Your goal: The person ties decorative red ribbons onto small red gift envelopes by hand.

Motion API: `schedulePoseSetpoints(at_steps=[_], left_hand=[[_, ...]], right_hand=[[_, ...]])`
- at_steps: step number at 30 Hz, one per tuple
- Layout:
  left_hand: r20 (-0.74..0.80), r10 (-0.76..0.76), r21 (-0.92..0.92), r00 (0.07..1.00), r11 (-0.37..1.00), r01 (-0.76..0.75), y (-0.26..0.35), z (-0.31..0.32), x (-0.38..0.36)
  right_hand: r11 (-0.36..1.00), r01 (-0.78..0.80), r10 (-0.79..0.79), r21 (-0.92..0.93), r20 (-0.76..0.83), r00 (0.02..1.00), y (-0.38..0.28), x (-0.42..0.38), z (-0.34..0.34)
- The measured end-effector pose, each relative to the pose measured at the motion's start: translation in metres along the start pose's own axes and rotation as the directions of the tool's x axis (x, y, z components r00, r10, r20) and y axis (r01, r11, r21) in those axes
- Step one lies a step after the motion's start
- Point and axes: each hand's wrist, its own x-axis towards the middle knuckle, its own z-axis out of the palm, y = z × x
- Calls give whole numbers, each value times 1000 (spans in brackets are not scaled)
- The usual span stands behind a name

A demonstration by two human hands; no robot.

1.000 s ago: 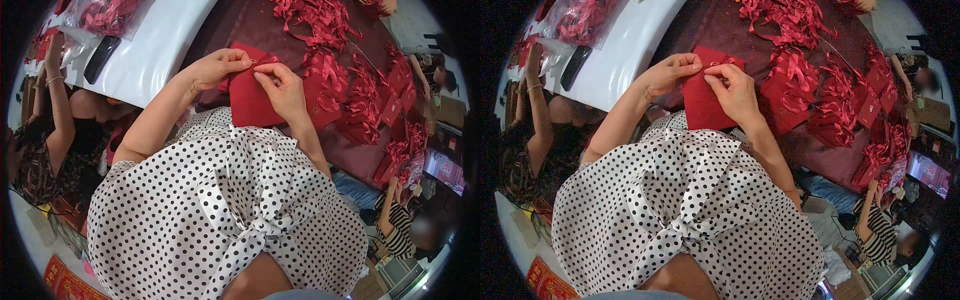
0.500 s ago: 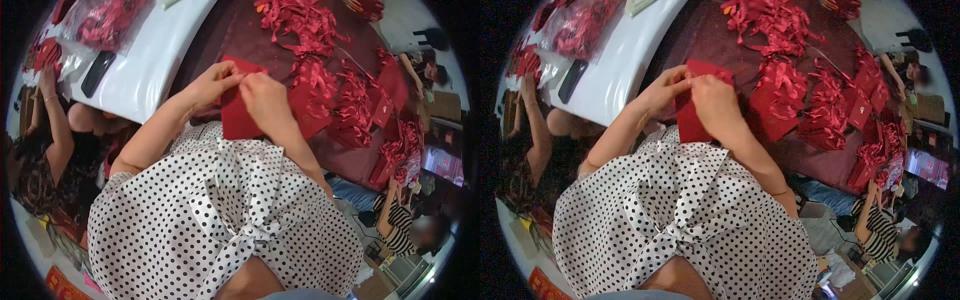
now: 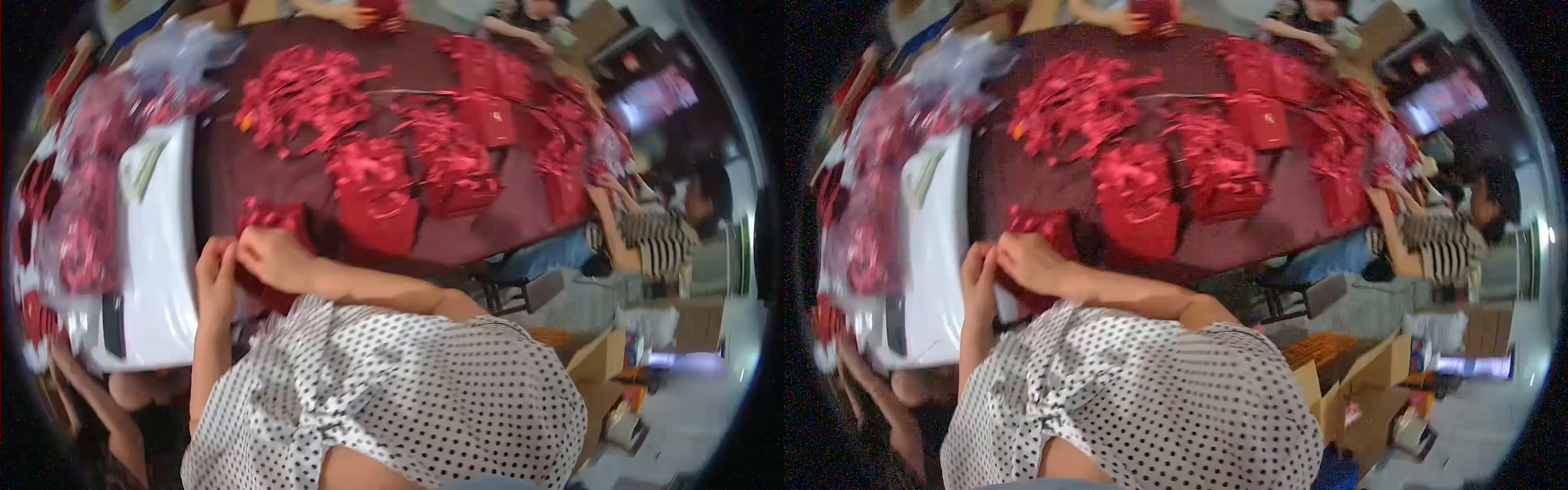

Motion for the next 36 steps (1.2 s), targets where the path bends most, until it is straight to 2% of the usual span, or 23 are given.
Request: schedulePoseSetpoints(at_steps=[2, 3, 5, 7, 9, 11, 12, 13, 15, 19, 21, 22, 23, 24, 25, 27, 29, 30, 31, 32, 33, 34, 36], left_hand=[[2, -16, -28, 1000, 999, 16, 13, 6, -7], [79, -92, -97, 993, 990, 100, -6, -1, -9], [130, -112, 19, 985, 994, 111, 4, -4, -12], [229, -146, 96, 962, 987, 127, 8, -17, -6], [329, -145, 164, 933, 982, 95, 30, -16, 3], [511, -225, 398, 829, 917, 3, 37, -31, 19], [635, -101, 388, 765, 899, -203, 43, -32, 28], [637, -95, 386, 765, 898, -211, 50, -29, 34], [720, -317, 531, 617, 824, -197, 62, -23, 43], [634, -286, 510, 718, 853, -111, 55, -17, 40], [647, -77, 376, 758, 898, -230, 50, -11, 43], [689, 31, 359, 724, 853, -378, 56, -17, 48], [551, -37, 366, 833, 909, -201, 62, -29, 53], [400, -122, 338, 908, 941, -22, 57, -48, 61], [350, -29, 309, 936, 947, -86, 41, -70, 76], [275, -32, 243, 961, 969, -38, 46, -70, 69], [93, -29, -84, 995, 996, 37, 52, -34, 39], [153, -54, -265, 987, 960, 93, 18, -41, 40], [256, 68, -362, 964, 932, 31, -25, -52, 38], [215, 75, -471, 974, 881, 36, -42, -43, 23], [56, 98, -364, 994, 929, -71, -76, -35, 13], [217, 25, -185, 976, 983, 16, -121, -47, 11], [271, 68, -150, 960, 988, -28, -111, -48, 33]], right_hand=[[936, -273, 240, 225, 164, 957, -22, 6, -25], [1000, -16, 12, 15, 193, 981, 1, 0, -19], [966, 29, 30, -255, 223, 974, 0, -8, -23], [965, 172, -120, -196, 252, 960, 1, -9, -26], [961, 178, -143, -209, 175, 974, -11, -8, -29], [973, 181, -147, -142, 222, 964, -22, -5, -34], [973, 204, -176, -107, 228, 958, -25, -4, -36], [976, 210, -188, -60, 261, 947, -24, -3, -37], [984, 168, -144, -55, 301, 943, -24, -2, -40], [978, 205, -184, -27, 332, 925, -26, -2, -56], [969, 246, -228, -25, 297, 927, -28, -2, -61], [980, 194, -168, -44, 336, 927, -27, -3, -65], [987, 147, -112, -66, 376, 920, -27, -4, -71], [973, 222, -186, -65, 354, 917, -24, -6, -73], [976, 216, -199, -29, 285, 938, -33, -7, -79], [995, 90, -78, -39, 246, 966, -42, -5, -81], [992, 122, -112, -43, 191, 975, -34, -5, -72], [991, 124, -116, -54, 130, 985, -31, -5, -66], [988, 131, -124, -79, 91, 988, -20, -5, -58], [988, 116, -102, -106, 128, 987, -20, -5, -60], [987, 114, -102, -109, 115, 988, -18, -6, -59], [984, 147, -133, -98, 138, 982, -20, -6, -60], [988, 150, -138, -43, 207, 969, -21, -7, -53]])
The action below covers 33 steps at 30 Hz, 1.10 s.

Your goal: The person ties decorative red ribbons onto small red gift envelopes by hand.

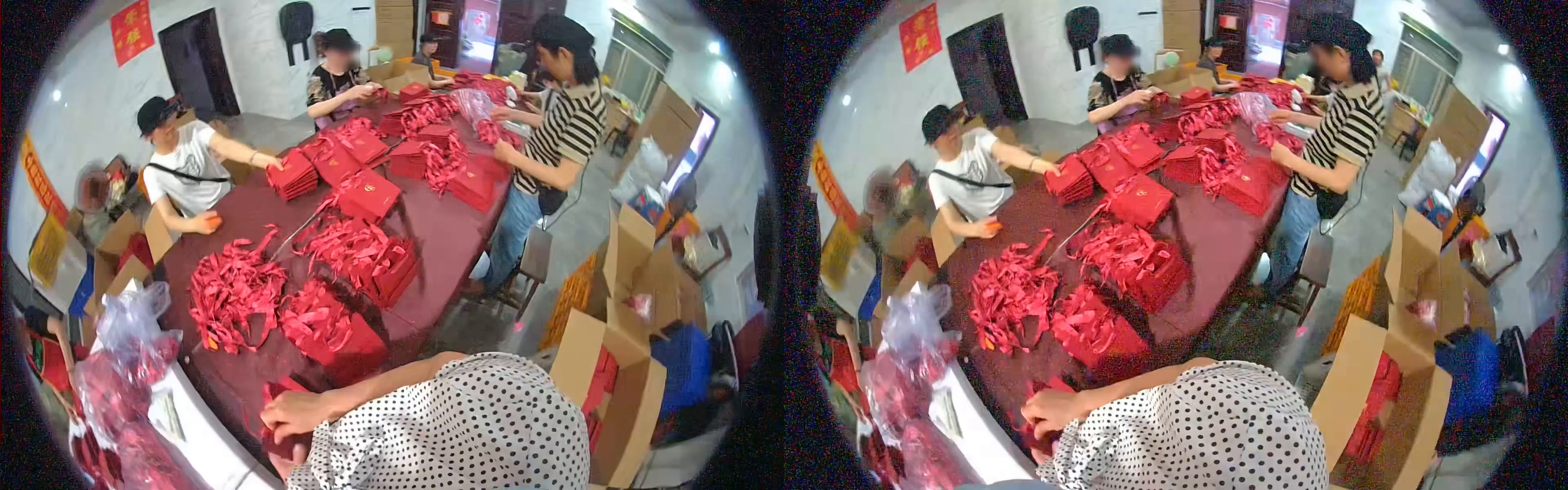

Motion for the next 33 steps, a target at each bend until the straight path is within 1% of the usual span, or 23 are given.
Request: schedulePoseSetpoints(at_steps=[2, 3, 5, 8, 9, 12, 13, 14, 15, 16, 17, 18, 20, 22, 24, 26, 27, 28, 29, 30, 31, 32, 33], left_hand=[[29, 28, 36, 999, 999, -29, 11, 8, 6], [39, 40, 48, 998, 998, -42, 9, 10, 6], [59, 69, 68, 996, 995, -73, 14, 21, 11], [83, 94, 105, 992, 989, -102, 25, 35, 10], [91, 95, 118, 991, 987, -106, 30, 40, 7], [94, 64, 170, 993, 982, -80, 49, 55, -17], [187, -115, 113, 976, 989, 95, 85, 82, -15], [111, -113, -64, 987, 991, 120, 107, 112, -24], [149, -113, -51, 982, 991, 122, 98, 116, -19], [318, -173, 38, 932, 985, 169, 93, 110, -12], [190, -429, -127, 883, 881, 455, 74, 112, -9], [286, -261, 99, 922, 965, 242, 66, 98, -19], [317, -289, 46, 903, 956, 290, 90, 117, -16], [258, -372, 250, 891, 917, 311, 95, 133, -3], [313, -316, 184, 896, 945, 270, 98, 151, 4], [322, -134, 142, 937, 986, 93, 82, 163, 16], [288, -306, 86, 907, 952, 294, 87, 171, 23], [269, -273, 46, 923, 961, 271, 79, 180, 30], [249, -236, 6, 939, 970, 242, 69, 185, 39], [250, -278, 17, 928, 959, 282, 65, 186, 47], [206, -223, 61, 953, 975, 215, 56, 186, 53], [161, -162, 108, 974, 983, 146, 43, 186, 55], [146, -225, 239, 963, 953, 186, 27, 178, 55]], right_hand=[[997, 71, -73, -30, -74, 995, 2, 2, 7], [1000, 20, -21, -16, -23, 1000, 8, 5, 5], [989, 124, -102, 80, -235, 967, -6, 1, -6], [1000, -11, 7, -9, -377, 926, -12, -18, -27], [989, -33, -36, -141, -459, 888, -4, -25, -28], [954, -239, 286, 181, -318, 904, 8, -53, -32], [876, -314, 398, 366, -179, 900, 0, -60, -40], [942, -240, 292, 236, -222, 930, -6, -71, -44], [906, -307, 361, 290, -156, 919, 4, -82, -42], [962, -262, 273, 80, -232, 934, 7, -97, -47], [941, -337, 329, 21, -276, 903, 6, -110, -47], [910, -397, 414, 119, -305, 858, 8, -120, -45], [937, -348, 336, 28, -350, 874, 22, -140, -38], [844, -459, 533, 277, -350, 770, 28, -156, -25], [828, -501, 561, 252, -397, 727, 23, -162, -34], [764, -562, 645, 317, -404, 649, 25, -158, -52], [726, -565, 688, 393, -401, 605, 37, -159, -59], [807, -546, 582, 224, -459, 672, 43, -157, -75], [780, -606, 606, 154, -425, 672, 46, -153, -91], [787, -581, 608, 209, -428, 669, 54, -151, -98], [793, -551, 606, 261, -431, 668, 64, -150, -105], [746, -664, 619, 55, -425, 660, 78, -157, -107], [764, -645, 565, 14, -498, 658, 83, -162, -100]])
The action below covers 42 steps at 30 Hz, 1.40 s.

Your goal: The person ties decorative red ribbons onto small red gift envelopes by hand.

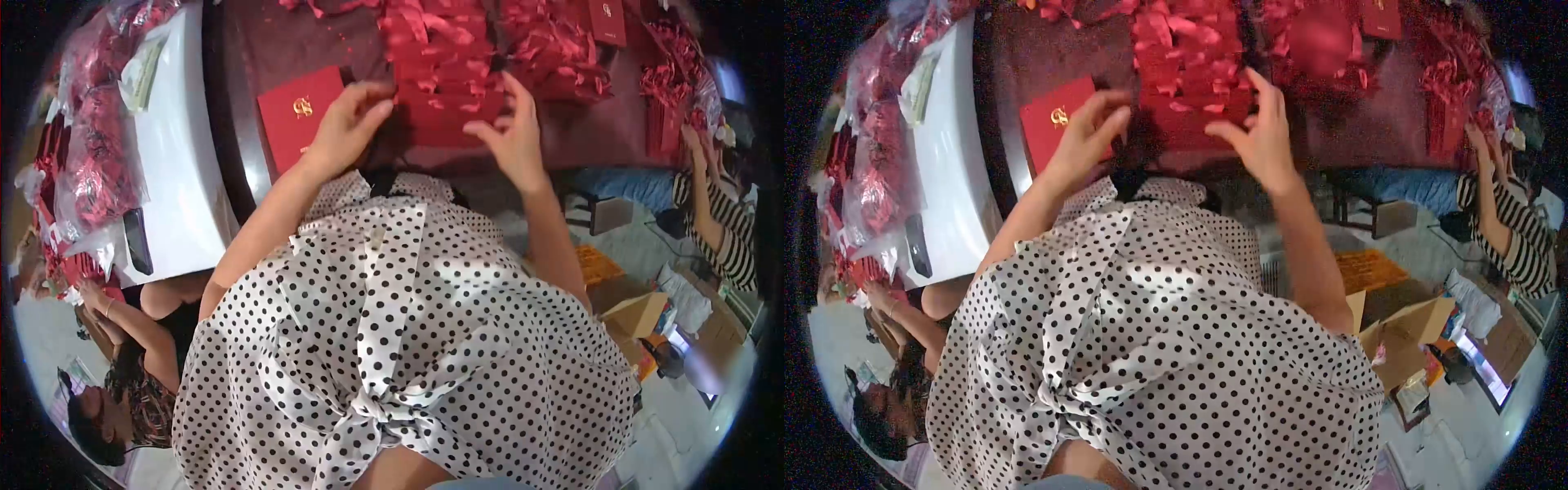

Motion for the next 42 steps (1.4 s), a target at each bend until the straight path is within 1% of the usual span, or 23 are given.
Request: schedulePoseSetpoints(at_steps=[1, 2, 3, 5, 8, 10, 12, 14, 20, 22, 23, 24, 27, 30, 31, 32, 34, 35, 36, 37, 39, 40, 42], left_hand=[[-9, -31, -39, 999, 999, 30, -11, 0, -3], [-17, 80, 168, 997, 983, -76, -31, -1, -6], [5, -17, -25, 1000, 1000, 17, -40, 2, -14], [149, -298, 92, 943, 954, 287, -1, -3, -19], [169, -305, -31, 937, 949, 315, -32, 18, -13], [137, -155, -175, 978, 968, 178, -33, 31, 2], [119, -171, -146, 978, 971, 188, -53, 32, 17], [134, -163, -187, 977, 965, 186, -72, 33, 29], [27, -177, 39, 984, 984, 176, 6, -37, -32], [-158, 2, 25, 987, 1000, 2, -3, -58, -56], [-206, -324, -174, 923, 941, 291, -2, -68, -69], [-221, -515, -377, 829, 828, 414, -2, -77, -78], [-415, -387, -327, 823, 908, 262, -29, -92, -92], [-400, -345, -331, 849, 918, 218, -26, -92, -91], [-376, -352, -340, 857, 913, 225, -31, -91, -90], [-416, -239, -183, 877, 967, 177, -32, -89, -88], [-440, 14, 188, 898, 979, 78, -39, -87, -82], [-410, 170, 447, 896, 894, 35, -31, -87, -77], [-350, 312, 677, 883, 736, 8, -21, -88, -69], [-276, 327, 686, 904, 725, -53, -16, -90, -62], [-204, 289, 772, 936, 635, -28, -4, -91, -46], [-175, 241, 760, 955, 649, -25, -5, -94, -38], [-218, 204, 760, 954, 649, 35, -22, -94, -29]], right_hand=[[999, 48, -49, -23, -85, 995, 6, -7, 4], [999, -30, 26, -33, -125, 992, 19, -16, 6], [985, -42, 63, 169, -123, 990, 27, -23, 11], [989, -119, 113, -84, -75, 991, 47, -46, 23], [994, -109, 107, -18, -97, 990, 56, -32, 51], [978, -209, 207, -13, -81, 975, 50, -9, 52], [988, -151, 151, -17, -10, 988, 46, 13, 51], [967, -250, 253, -55, 64, 965, 37, 18, 43], [940, -13, 77, -340, 176, 981, 48, -2, -6], [914, -118, 245, -388, 296, 923, 0, 15, -35], [861, 15, 100, -509, 198, 975, -16, 27, -38], [929, 48, 41, -366, 230, 972, -38, 44, -38], [958, 92, -30, -272, 224, 974, -64, 103, -19], [895, 399, -291, -198, 418, 861, -74, 179, 37], [884, 401, -244, -241, 494, 835, -81, 197, 60], [781, 477, -195, -403, 569, 799, -86, 218, 84], [635, 696, -264, -336, 752, 604, -51, 268, 132], [499, 782, -231, -374, 812, 536, -44, 282, 153], [386, 791, -23, -475, 852, 523, -62, 277, 163], [236, 797, 136, -556, 831, 539, -58, 275, 178], [112, 903, 290, -414, 883, 369, -57, 270, 196], [303, 832, 148, -464, 886, 440, -60, 264, 196], [609, 736, -67, -295, 906, 418, -76, 260, 201]])
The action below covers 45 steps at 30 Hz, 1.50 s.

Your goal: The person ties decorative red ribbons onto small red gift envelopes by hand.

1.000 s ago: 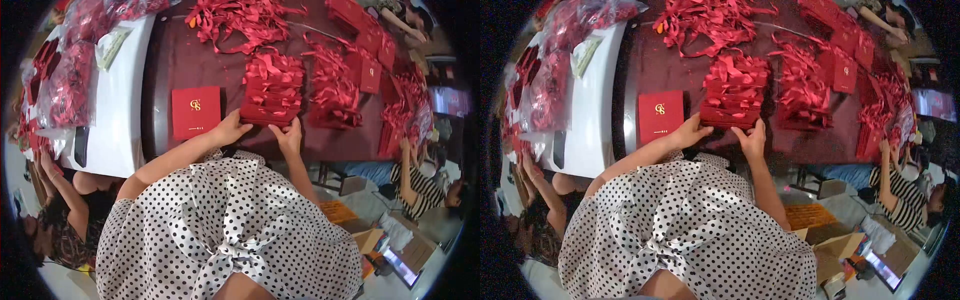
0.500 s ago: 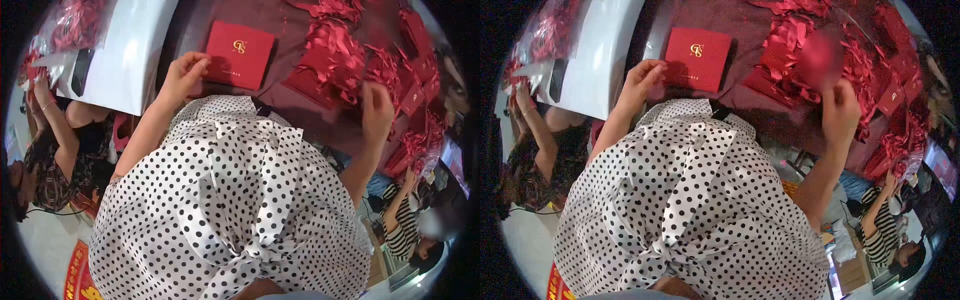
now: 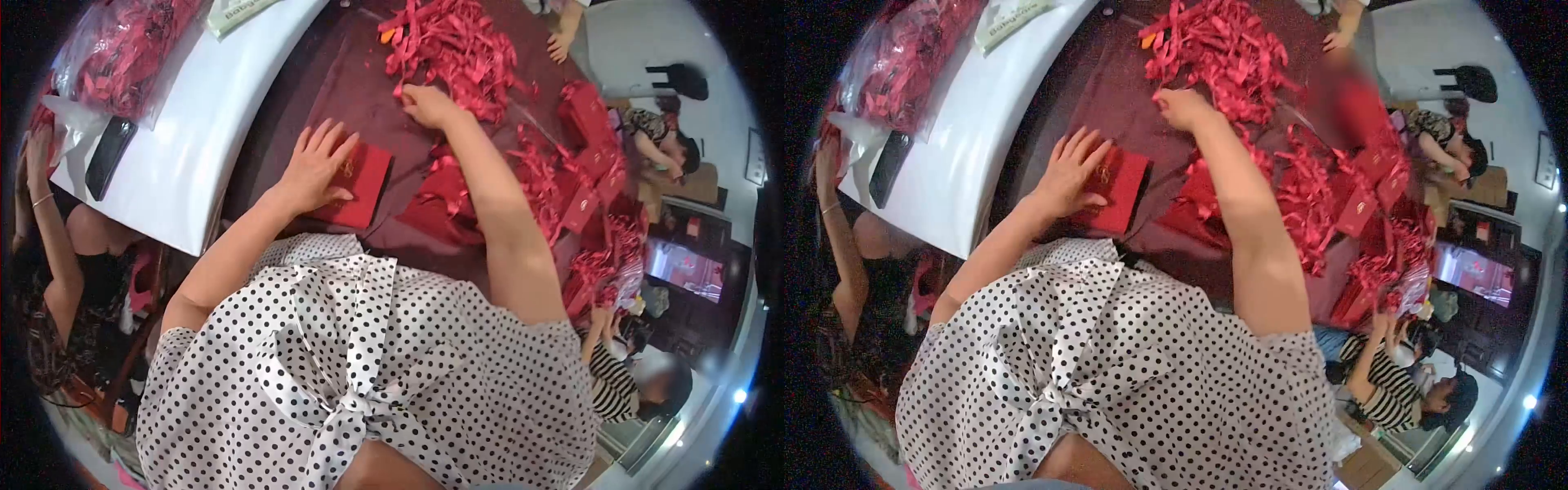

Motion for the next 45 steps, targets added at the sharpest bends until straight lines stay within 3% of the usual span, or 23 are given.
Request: schedulePoseSetpoints(at_steps=[1, 4, 7, 11, 13, 15, 16, 18, 22, 23, 24, 26, 27, 29, 30, 31, 32, 34, 37, 39, 40, 42, 45], left_hand=[[44, -54, 20, 998, 998, 53, -4, 5, 2], [-105, -93, -145, 990, 986, 77, -7, 9, 5], [-152, -80, -293, 985, 956, 32, -4, 12, 7], [-115, -38, -341, 993, 940, -4, 9, -9, -2], [-107, -51, -489, 993, 872, -8, 3, -9, -11], [85, -338, -792, 937, 548, 269, 1, -12, -15], [250, -484, -929, 839, 125, 349, 5, -14, -11], [455, -336, -824, 825, -509, 248, -12, -13, 0], [400, -305, -735, 864, -670, 104, -15, -33, 15], [360, -332, -724, 872, -689, 37, -23, -31, 16], [360, -396, -734, 844, -679, -5, -22, -41, 15], [183, -218, -778, 959, -628, 6, -27, -41, 9], [278, -199, -793, 940, -599, 107, -11, -54, 3], [294, -298, -954, 908, -153, 258, 25, -58, -2], [168, -254, -985, 952, 1, 174, 33, -38, -4], [297, -215, -945, 930, -207, 254, 44, -29, -10], [175, -197, -978, 965, -146, 148, 49, -17, -12], [316, -73, -893, 946, -361, 270, 53, -6, -20], [391, -29, -712, 920, -642, 283, 55, -6, -25], [393, -22, -726, 919, -621, 296, 55, -7, -30], [397, -14, -743, 918, -592, 312, 55, -6, -30], [362, -59, -810, 930, -514, 282, 54, 0, -28], [184, -164, -982, 969, 18, 189, 52, 7, -27]], right_hand=[[996, 35, -23, 88, -137, 990, -11, -1, -2], [988, -21, 46, 153, -163, 986, -34, -3, -17], [921, -376, 388, 99, -182, 903, -25, 3, -3], [954, -298, 294, -25, -98, 951, -39, 5, 23], [985, -170, 170, 28, -336, 926, -52, 10, 34], [931, -57, 176, 360, -306, 936, -79, 12, 31], [882, 22, 119, 470, -268, 956, -112, -11, 14], [928, 191, -53, 321, -392, 918, -153, -50, 6], [792, 462, -262, 399, -462, 848, -187, -116, 21], [790, 249, -177, 560, -180, 968, -188, -133, 22], [791, 229, -167, 568, -160, 973, -191, -147, 26], [643, -106, 18, 759, 123, 992, -185, -165, 38], [636, 0, 48, 772, -39, 998, -182, -170, 49], [627, 127, 130, 769, -265, 956, -167, -166, 71], [576, 182, 232, 797, -373, 899, -170, -162, 69], [450, 278, 283, 849, -431, 857, -172, -158, 68], [460, 365, 339, 810, -540, 771, -175, -148, 72], [854, 206, 212, 478, -681, 701, -183, -144, 63], [710, 195, 324, 677, -559, 763, -197, -140, 63], [629, 172, 376, 758, -490, 786, -199, -142, 69], [455, 302, 376, 838, -488, 788, -201, -140, 75], [212, 377, 377, 902, -431, 820, -201, -135, 84], [100, 192, 435, 976, -217, 874, -184, -142, 89]])
